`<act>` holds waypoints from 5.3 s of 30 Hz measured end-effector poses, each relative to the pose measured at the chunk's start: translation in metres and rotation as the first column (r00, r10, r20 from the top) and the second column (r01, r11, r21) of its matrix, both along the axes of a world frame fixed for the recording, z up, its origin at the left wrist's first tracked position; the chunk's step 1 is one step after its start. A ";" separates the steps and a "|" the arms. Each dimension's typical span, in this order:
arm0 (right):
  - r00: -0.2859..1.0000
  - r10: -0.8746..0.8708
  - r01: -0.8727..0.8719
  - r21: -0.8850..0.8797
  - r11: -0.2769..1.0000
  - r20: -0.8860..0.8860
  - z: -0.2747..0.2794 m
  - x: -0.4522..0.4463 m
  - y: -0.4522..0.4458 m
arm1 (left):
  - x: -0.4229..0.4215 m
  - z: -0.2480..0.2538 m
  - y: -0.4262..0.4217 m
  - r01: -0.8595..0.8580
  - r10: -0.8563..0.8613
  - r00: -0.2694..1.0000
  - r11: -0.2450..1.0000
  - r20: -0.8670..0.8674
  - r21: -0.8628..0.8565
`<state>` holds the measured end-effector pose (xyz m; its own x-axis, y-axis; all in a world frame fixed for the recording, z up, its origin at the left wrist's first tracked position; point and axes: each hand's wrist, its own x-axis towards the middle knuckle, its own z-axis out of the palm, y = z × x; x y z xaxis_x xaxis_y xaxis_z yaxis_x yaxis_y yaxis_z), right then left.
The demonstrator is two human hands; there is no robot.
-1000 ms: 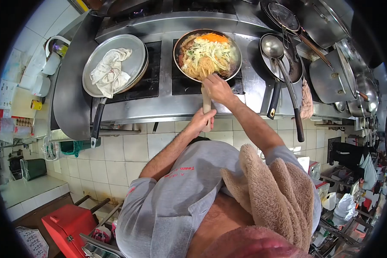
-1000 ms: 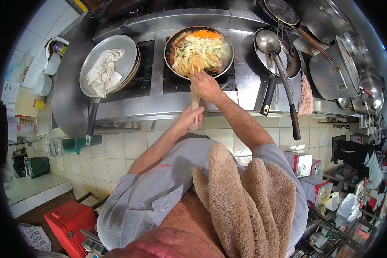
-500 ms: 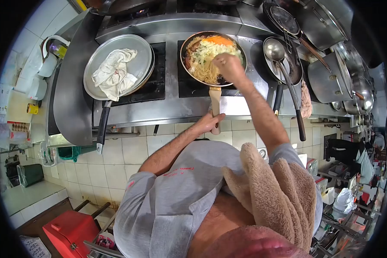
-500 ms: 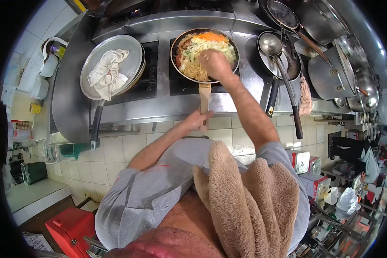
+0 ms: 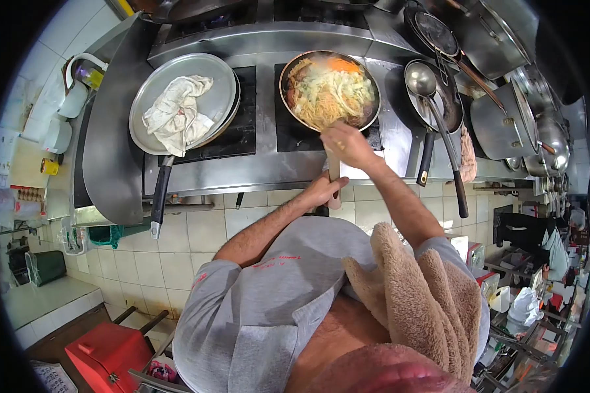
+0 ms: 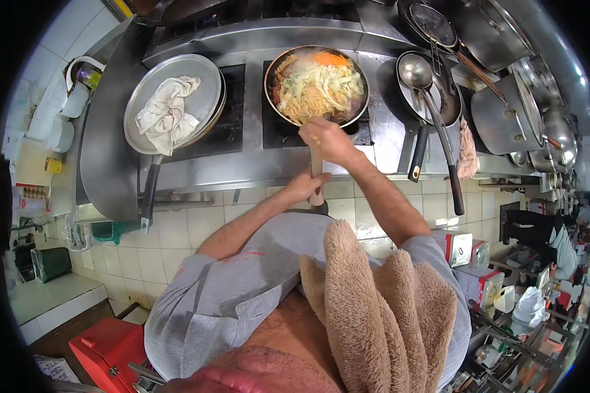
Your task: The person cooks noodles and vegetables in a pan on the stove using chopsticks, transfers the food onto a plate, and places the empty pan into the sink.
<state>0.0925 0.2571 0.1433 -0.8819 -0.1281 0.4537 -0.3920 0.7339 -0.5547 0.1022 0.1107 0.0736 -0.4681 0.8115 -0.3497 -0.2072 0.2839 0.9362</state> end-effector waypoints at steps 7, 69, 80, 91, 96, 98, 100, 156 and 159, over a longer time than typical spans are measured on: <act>0.987 -0.146 0.158 0.336 0.928 -0.061 -0.044 -0.073 -0.034 | 0.009 0.006 0.002 -0.105 0.103 0.993 0.994 -0.061 -0.023; 0.787 0.268 0.251 -0.685 0.684 0.556 -0.002 -0.229 0.254 | 0.018 0.034 0.013 -0.299 0.305 0.916 0.952 0.260 -0.061; 0.833 0.244 -0.043 -0.381 0.924 0.497 0.035 -0.259 0.184 | 0.021 0.014 0.012 -0.316 0.321 0.904 0.947 0.282 -0.066; 0.895 0.157 0.016 -0.381 0.925 0.418 0.055 -0.235 0.223 | 0.017 0.020 0.015 -0.290 0.289 0.924 0.957 0.250 -0.034; 0.949 -0.058 0.170 -0.348 0.922 0.311 0.096 -0.149 0.206 | 0.017 0.020 0.008 -0.252 0.263 0.943 0.965 0.204 -0.079; 0.938 -0.099 0.206 -0.303 0.930 0.332 0.100 -0.084 0.166 | 0.015 0.017 0.007 -0.243 0.246 0.946 0.969 0.212 -0.037; 0.995 -0.003 0.012 -0.087 0.996 0.100 0.074 -0.038 0.155 | 0.015 0.010 0.006 -0.252 0.247 0.941 0.968 0.231 -0.006; 0.923 -0.348 0.354 -0.006 0.935 0.162 0.073 -0.038 0.081 | 0.011 0.007 0.001 -0.177 0.167 0.953 0.984 0.251 0.016; 0.870 -0.365 0.420 -0.109 0.901 0.330 0.088 -0.028 0.082 | 0.010 0.011 0.001 -0.199 0.186 0.946 0.980 0.267 0.022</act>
<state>0.0641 0.3394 0.2311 -0.9382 0.3126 0.1482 0.1096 0.6750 -0.7297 0.1124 0.1121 0.0843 -0.5143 0.7340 -0.4436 -0.4934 0.1699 0.8531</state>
